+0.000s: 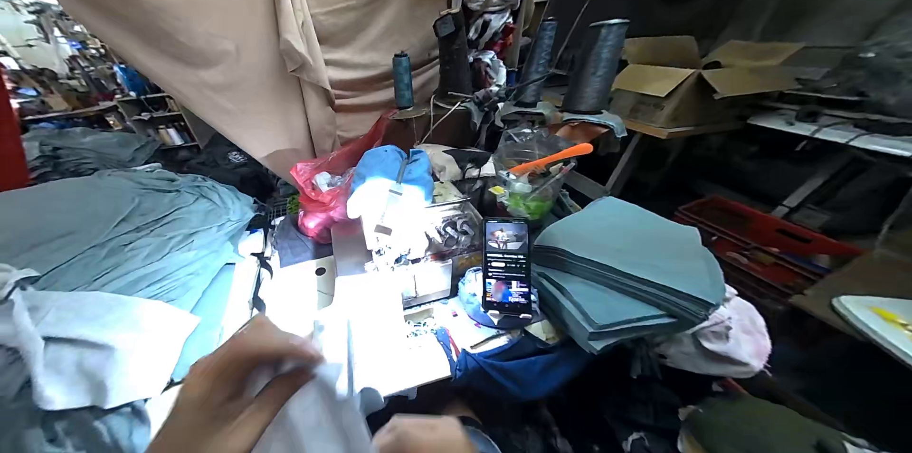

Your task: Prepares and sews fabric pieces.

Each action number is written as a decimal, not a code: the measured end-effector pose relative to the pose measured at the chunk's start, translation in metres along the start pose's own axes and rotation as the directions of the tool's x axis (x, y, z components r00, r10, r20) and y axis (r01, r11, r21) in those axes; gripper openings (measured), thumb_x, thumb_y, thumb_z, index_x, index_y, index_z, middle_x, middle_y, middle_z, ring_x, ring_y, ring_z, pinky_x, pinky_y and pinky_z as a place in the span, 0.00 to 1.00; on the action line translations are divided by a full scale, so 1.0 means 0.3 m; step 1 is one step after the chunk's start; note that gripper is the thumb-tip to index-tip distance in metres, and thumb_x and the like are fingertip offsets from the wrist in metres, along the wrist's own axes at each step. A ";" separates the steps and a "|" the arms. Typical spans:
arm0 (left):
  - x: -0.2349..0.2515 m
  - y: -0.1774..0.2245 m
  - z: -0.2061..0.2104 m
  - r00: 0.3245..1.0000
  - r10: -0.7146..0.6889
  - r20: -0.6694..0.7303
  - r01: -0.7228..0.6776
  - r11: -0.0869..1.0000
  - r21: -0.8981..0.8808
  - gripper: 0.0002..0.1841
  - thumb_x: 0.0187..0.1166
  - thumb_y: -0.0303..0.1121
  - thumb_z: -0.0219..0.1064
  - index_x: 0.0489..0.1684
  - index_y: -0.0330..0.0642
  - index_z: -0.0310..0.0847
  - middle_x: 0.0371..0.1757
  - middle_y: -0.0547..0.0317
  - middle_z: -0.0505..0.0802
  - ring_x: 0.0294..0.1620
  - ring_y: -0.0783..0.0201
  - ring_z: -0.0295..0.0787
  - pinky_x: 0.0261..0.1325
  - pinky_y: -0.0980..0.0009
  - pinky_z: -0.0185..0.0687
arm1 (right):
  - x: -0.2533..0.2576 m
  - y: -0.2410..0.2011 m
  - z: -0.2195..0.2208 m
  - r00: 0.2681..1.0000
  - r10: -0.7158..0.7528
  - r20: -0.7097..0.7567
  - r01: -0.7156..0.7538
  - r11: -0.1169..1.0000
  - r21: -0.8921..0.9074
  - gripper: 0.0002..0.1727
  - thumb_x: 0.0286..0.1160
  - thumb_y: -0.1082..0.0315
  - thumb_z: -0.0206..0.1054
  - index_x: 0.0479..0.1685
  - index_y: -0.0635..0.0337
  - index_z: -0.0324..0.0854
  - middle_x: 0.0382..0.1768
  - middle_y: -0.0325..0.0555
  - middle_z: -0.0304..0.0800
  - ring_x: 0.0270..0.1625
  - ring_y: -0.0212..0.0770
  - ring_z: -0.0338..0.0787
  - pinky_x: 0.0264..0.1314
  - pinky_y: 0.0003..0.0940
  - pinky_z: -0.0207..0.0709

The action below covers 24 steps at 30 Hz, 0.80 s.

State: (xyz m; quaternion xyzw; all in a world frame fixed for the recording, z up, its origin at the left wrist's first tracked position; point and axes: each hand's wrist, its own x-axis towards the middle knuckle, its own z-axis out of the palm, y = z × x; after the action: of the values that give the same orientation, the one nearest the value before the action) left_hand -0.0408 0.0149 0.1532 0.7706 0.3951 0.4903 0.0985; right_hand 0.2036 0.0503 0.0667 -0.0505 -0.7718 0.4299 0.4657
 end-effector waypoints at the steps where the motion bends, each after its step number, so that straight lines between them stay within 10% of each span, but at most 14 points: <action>1: 0.034 -0.065 0.042 0.999 -0.026 -0.028 0.027 0.999 0.033 0.08 0.82 0.41 0.69 0.55 0.65 0.84 0.47 0.81 0.91 0.49 0.83 0.88 0.55 0.82 0.86 | 0.002 0.031 -0.010 0.996 0.064 -0.059 -0.065 0.997 -0.028 0.09 0.79 0.73 0.67 0.39 0.74 0.88 0.44 0.58 0.94 0.47 0.35 0.93 0.53 0.26 0.86; 4: 0.130 -0.262 0.167 0.986 -0.168 -0.010 0.168 0.982 0.082 0.07 0.76 0.32 0.72 0.47 0.43 0.88 0.46 0.64 0.93 0.48 0.73 0.90 0.56 0.70 0.88 | 0.000 0.224 -0.028 0.910 0.266 -0.317 -0.286 0.958 -0.017 0.07 0.74 0.74 0.69 0.37 0.69 0.91 0.50 0.51 0.93 0.45 0.27 0.92 0.50 0.21 0.87; 10: 0.203 -0.423 0.313 0.885 -0.465 0.032 0.457 0.879 0.134 0.07 0.82 0.30 0.67 0.51 0.43 0.88 0.44 0.58 0.94 0.43 0.66 0.91 0.51 0.60 0.88 | -0.011 0.453 -0.063 0.666 0.620 -0.416 -0.619 0.770 0.157 0.15 0.68 0.71 0.74 0.52 0.69 0.88 0.43 0.47 0.93 0.41 0.30 0.91 0.48 0.26 0.87; 16: 0.193 -0.432 0.347 0.876 -0.477 -0.073 0.478 0.834 0.276 0.05 0.80 0.30 0.70 0.42 0.39 0.91 0.40 0.54 0.94 0.43 0.61 0.92 0.52 0.59 0.87 | -0.018 0.477 -0.058 0.622 0.635 -0.458 -0.627 0.754 0.194 0.04 0.67 0.71 0.74 0.34 0.64 0.87 0.26 0.37 0.87 0.25 0.25 0.83 0.29 0.22 0.79; 20: 0.212 -0.425 0.356 0.852 -0.523 -0.032 0.493 0.780 0.385 0.09 0.83 0.30 0.66 0.44 0.33 0.91 0.45 0.46 0.93 0.51 0.51 0.91 0.60 0.51 0.85 | -0.011 0.471 -0.067 0.596 0.643 -0.480 -0.643 0.741 0.195 0.13 0.65 0.72 0.75 0.48 0.66 0.84 0.31 0.39 0.88 0.30 0.27 0.85 0.34 0.23 0.81; 24: 0.222 -0.417 0.359 0.795 -0.606 0.006 0.546 0.720 0.427 0.11 0.82 0.33 0.67 0.41 0.33 0.89 0.44 0.44 0.92 0.50 0.48 0.90 0.57 0.47 0.84 | -0.036 0.457 -0.081 0.680 0.614 -0.399 -0.607 0.778 0.163 0.06 0.70 0.69 0.74 0.35 0.63 0.91 0.28 0.36 0.89 0.27 0.22 0.83 0.32 0.19 0.79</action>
State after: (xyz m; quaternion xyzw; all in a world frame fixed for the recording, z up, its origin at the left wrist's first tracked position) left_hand -0.0014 0.1710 0.0771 0.6453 0.6996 0.2850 0.1135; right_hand 0.1841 0.1459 -0.0333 -0.3945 -0.5841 0.5445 0.4546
